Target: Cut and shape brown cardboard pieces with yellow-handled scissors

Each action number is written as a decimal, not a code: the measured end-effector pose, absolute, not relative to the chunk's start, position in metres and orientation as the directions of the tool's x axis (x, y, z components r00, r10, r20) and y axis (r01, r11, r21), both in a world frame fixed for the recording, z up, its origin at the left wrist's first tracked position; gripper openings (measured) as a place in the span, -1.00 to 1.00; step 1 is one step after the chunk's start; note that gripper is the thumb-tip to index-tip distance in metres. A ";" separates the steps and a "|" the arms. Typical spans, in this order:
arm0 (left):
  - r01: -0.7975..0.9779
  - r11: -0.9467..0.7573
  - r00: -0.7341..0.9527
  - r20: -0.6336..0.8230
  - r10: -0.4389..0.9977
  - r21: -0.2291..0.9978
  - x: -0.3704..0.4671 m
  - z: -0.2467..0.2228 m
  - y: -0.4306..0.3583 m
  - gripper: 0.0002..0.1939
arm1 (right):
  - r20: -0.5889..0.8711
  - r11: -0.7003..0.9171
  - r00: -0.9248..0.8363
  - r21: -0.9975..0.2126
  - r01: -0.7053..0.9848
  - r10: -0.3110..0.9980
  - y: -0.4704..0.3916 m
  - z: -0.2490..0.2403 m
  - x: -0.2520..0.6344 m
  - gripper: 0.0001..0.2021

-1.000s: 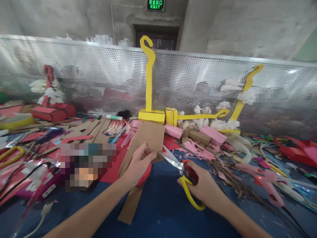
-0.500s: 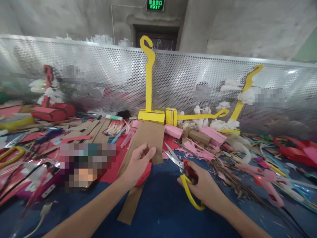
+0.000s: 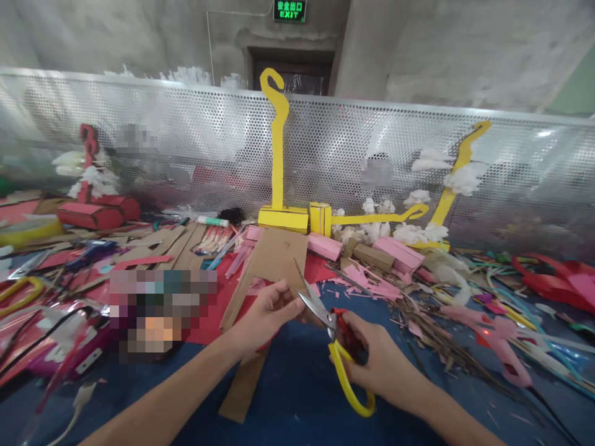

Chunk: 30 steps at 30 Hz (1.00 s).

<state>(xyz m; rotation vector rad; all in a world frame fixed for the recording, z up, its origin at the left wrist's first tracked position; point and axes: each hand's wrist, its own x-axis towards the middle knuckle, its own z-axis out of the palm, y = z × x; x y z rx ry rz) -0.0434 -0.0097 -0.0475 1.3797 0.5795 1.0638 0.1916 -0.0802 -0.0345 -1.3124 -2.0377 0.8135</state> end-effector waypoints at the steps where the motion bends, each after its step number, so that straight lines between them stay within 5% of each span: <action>1: -0.266 -0.133 0.455 0.245 0.856 0.955 -0.043 -0.047 -0.010 -0.65 | 0.130 0.322 -0.351 -0.755 0.571 0.927 -0.080 -0.034 0.191 -0.77; 16: -0.308 -0.095 0.443 0.231 0.866 0.947 -0.040 -0.046 -0.013 -0.73 | 0.118 0.252 -0.273 -0.810 0.530 0.955 -0.076 -0.045 0.192 -0.80; 25: -0.361 -0.139 0.248 0.239 0.939 0.922 -0.040 -0.034 -0.012 -0.60 | 0.140 0.247 -0.223 -0.770 0.589 0.965 -0.072 -0.048 0.190 -0.84; 30: -0.339 -0.186 0.304 0.295 0.906 0.922 -0.044 -0.029 -0.010 -0.56 | 0.177 0.288 -0.234 -0.730 0.620 0.956 -0.072 -0.043 0.187 -0.86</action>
